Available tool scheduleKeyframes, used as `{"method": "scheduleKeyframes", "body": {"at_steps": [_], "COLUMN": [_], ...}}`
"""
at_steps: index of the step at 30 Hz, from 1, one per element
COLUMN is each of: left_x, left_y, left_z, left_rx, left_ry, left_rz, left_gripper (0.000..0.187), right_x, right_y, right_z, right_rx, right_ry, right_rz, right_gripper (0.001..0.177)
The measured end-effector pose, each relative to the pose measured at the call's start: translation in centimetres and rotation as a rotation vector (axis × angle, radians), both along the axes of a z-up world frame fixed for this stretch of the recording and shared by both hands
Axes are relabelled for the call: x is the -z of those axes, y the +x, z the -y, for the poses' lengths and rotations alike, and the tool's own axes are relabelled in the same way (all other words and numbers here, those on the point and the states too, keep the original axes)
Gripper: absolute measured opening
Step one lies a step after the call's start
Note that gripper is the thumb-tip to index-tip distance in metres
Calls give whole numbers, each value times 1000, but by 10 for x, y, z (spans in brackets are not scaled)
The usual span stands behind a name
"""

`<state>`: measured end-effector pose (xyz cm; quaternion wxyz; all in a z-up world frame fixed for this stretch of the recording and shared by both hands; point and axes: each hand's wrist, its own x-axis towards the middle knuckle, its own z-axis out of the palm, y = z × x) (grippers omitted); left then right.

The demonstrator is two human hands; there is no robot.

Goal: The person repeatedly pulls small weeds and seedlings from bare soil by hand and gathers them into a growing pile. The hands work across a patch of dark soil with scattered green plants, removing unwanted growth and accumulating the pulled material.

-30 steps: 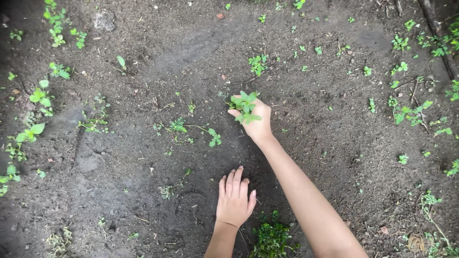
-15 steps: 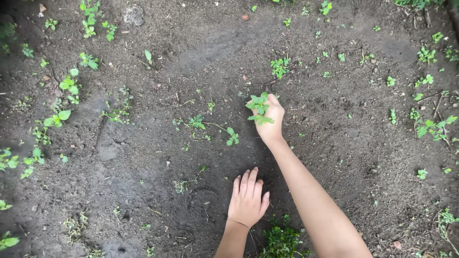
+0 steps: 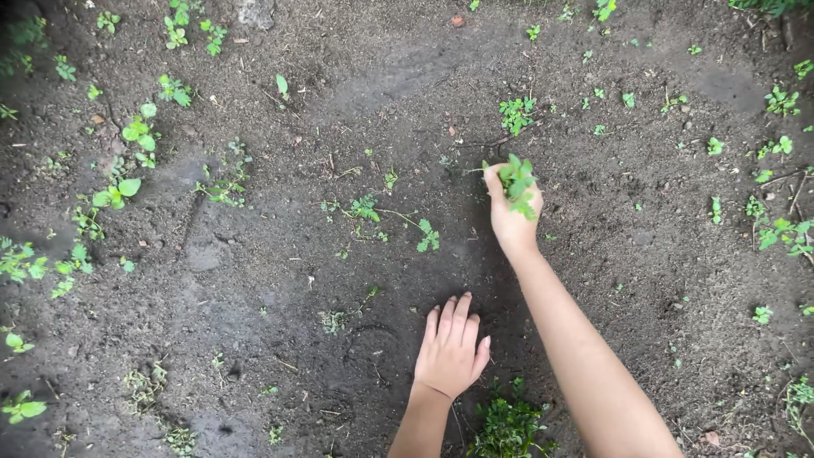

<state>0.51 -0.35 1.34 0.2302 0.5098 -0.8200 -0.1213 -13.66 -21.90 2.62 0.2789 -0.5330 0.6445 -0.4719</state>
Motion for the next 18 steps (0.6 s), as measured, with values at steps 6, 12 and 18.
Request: {"method": "scheduleKeyframes", "body": {"at_steps": [6,12,18], "left_x": [1,0,2], "left_y": [0,0,1], "left_z": [0,0,-1], "left_rx": [-1,-6,-6], "left_ry": [-8,-19,-29], "left_rz": [-5,3,22], "left_gripper": [40,39,38], "right_x": [-49,-28,-11], "right_y": [6,30,66], "right_z": [-36,-50,-36], "right_rx": [-359,-577,-518], "right_ry": [-31,-19,-125], "right_rz": [-22,-123,-128], "right_gripper": [7,31,25]}}
